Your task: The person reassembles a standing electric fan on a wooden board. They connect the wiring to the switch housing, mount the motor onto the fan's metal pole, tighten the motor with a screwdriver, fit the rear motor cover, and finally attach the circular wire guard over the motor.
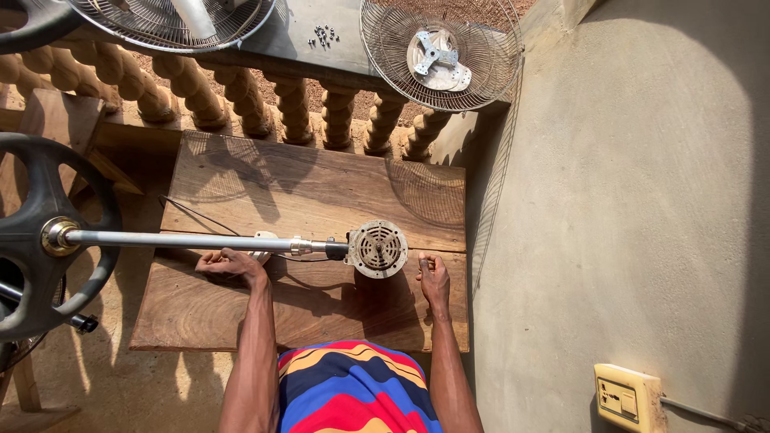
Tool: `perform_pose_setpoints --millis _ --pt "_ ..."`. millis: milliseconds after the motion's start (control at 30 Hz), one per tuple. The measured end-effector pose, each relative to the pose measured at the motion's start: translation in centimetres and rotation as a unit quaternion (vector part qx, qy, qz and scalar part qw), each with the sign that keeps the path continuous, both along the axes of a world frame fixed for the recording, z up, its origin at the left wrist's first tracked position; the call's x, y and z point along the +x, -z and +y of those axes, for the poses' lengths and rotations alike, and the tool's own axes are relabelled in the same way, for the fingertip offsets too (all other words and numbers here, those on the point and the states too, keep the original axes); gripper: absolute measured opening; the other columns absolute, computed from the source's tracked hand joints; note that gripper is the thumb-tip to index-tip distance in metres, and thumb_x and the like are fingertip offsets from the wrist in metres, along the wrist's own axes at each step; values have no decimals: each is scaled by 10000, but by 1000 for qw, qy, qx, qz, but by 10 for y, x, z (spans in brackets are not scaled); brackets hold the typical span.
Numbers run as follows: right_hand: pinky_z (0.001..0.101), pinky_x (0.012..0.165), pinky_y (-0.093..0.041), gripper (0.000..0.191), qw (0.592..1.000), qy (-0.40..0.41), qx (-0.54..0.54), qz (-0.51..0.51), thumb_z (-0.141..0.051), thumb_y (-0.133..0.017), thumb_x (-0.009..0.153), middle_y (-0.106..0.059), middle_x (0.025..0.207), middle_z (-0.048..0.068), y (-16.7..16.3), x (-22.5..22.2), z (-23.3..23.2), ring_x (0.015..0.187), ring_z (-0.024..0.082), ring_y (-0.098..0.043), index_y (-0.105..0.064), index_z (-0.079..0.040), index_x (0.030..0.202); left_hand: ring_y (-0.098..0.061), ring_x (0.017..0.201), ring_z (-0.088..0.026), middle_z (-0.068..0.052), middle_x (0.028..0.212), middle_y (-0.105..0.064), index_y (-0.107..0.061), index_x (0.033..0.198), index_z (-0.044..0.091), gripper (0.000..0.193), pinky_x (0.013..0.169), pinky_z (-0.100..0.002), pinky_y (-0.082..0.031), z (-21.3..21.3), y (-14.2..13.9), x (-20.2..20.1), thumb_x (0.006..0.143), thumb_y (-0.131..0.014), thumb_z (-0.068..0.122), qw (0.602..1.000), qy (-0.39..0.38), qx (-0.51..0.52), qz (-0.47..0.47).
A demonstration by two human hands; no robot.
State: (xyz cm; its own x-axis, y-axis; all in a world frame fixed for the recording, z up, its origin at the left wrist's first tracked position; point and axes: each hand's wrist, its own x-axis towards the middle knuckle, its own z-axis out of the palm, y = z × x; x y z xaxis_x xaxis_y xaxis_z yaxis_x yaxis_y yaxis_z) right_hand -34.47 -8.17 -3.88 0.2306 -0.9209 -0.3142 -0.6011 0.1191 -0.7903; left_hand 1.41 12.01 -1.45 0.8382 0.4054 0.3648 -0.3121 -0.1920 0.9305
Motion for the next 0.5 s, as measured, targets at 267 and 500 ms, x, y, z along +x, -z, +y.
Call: perform_pose_setpoints --millis 267,500 --pt "394 676 -575 414 998 45 -4 -46 -400 -625 993 -721 906 96 28 5 1 745 199 -745 -680 -16 1138 -446 1044 -240 -100 1132 -409 -416 1164 40 240 1013 -366 -441 -9 2 -35 960 -507 129 992 88 75 51" --pt "382 802 -568 328 968 14 -230 -95 -316 -656 1029 -699 959 106 -10 43 4 900 201 -685 -649 -20 1169 -538 1120 -318 -167 1146 -543 -495 1215 31 355 989 -482 -438 -72 -20 -91 910 -583 189 919 321 225 -35"
